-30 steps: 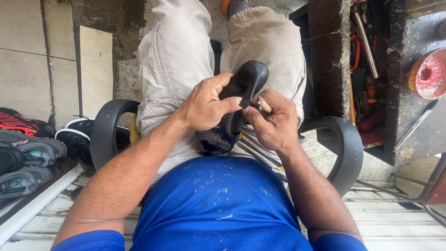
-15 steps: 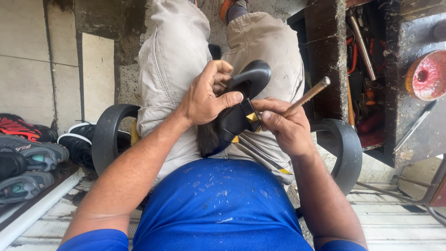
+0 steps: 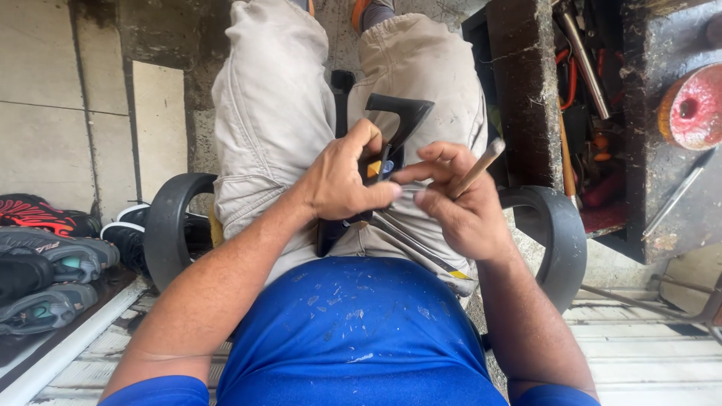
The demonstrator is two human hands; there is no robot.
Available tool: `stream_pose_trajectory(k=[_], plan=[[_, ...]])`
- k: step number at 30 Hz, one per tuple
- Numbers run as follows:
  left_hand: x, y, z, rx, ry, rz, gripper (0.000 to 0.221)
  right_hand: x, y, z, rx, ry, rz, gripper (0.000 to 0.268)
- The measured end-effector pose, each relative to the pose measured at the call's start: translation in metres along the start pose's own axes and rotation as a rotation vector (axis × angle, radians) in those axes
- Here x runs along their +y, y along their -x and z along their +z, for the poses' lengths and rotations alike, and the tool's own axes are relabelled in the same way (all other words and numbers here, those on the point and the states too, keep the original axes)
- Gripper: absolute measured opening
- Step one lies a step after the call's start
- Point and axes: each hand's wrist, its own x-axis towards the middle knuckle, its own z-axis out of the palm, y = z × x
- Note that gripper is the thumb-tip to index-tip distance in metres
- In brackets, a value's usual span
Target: Applying a liquid treatment to the edges of a black high-heeled shoe using a small brush at a repair bench.
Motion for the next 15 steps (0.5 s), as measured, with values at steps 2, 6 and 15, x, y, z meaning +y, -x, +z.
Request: stream_pose_trajectory(k=[2, 6, 15], plan=[[-0.015, -0.005, 0.007, 0.012, 0.036, -0.036, 0.048, 0.0, -0.005, -0.01, 0.128, 0.151, -0.021, 0.042], [-0.021, -0.011, 0.015, 0.046, 0.124, -0.148, 0.027, 0.01, -0.022, -0.025, 0.383, 0.365, -0.031, 0.031], [-0.007, -0.011, 0.017, 0.126, 0.178, -0.34, 0.018, 0.028, -0.047, -0.038, 0.491, 0.62, 0.061, 0.035]])
